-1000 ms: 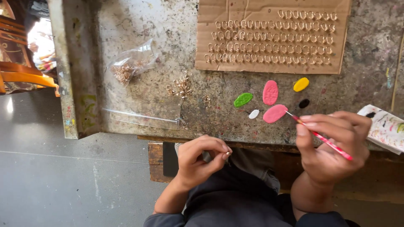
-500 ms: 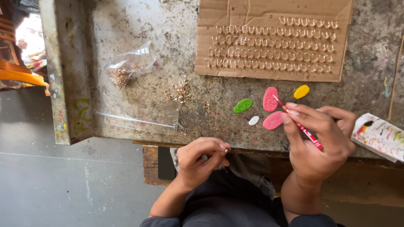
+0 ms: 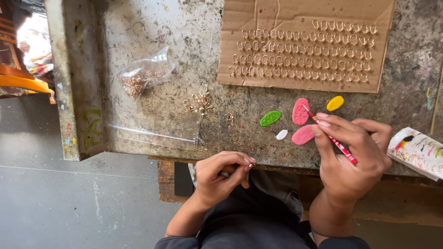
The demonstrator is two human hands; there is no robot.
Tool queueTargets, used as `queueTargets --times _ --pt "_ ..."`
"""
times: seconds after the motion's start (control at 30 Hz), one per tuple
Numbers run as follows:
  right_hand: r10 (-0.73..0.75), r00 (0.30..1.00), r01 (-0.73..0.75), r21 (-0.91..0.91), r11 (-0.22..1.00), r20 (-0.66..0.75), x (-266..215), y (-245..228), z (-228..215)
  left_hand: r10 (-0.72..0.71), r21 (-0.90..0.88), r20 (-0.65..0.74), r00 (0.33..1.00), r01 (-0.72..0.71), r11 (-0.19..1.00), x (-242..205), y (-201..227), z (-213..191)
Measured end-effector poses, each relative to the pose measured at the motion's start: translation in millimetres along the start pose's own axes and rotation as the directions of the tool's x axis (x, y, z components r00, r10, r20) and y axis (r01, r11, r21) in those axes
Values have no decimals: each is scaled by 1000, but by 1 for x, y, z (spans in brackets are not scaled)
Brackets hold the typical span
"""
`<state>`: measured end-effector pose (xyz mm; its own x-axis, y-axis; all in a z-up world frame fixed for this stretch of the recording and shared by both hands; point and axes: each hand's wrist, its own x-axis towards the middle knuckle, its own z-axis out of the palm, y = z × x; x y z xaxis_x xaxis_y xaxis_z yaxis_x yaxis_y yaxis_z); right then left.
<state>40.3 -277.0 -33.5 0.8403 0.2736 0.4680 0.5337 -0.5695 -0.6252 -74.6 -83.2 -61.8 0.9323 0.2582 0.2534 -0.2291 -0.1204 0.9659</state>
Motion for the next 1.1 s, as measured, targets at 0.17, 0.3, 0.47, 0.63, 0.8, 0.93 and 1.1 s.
queueTargets --times 0.17,0.3,0.47,0.63,0.8,0.93,1.1 --pt "0 1000 0 -4 1000 -5 0 0 0 -46 -20 27 999 46 999 -2 -2 -1" --pt "-7 1000 7 -18 1000 9 -1 0 0 -34 -18 6 999 34 999 -1 -2 0" --pt "-3 1000 4 -26 1000 7 0 0 0 -27 -19 -19 999 27 999 1 0 2" --pt "-1 998 3 31 1000 -67 -6 2 1 -117 -91 -40 992 113 989 -4 1 5" --pt "84 963 12 354 935 -254 -29 10 11 -98 -120 -75 992 89 989 -3 -1 4" --pt "76 985 -153 600 786 153 -38 -7 2 -137 -168 -40 990 129 977 -6 -1 1" --pt "37 966 -174 539 824 255 -28 -43 11 -179 -112 -7 984 177 978 -9 -1 -2"
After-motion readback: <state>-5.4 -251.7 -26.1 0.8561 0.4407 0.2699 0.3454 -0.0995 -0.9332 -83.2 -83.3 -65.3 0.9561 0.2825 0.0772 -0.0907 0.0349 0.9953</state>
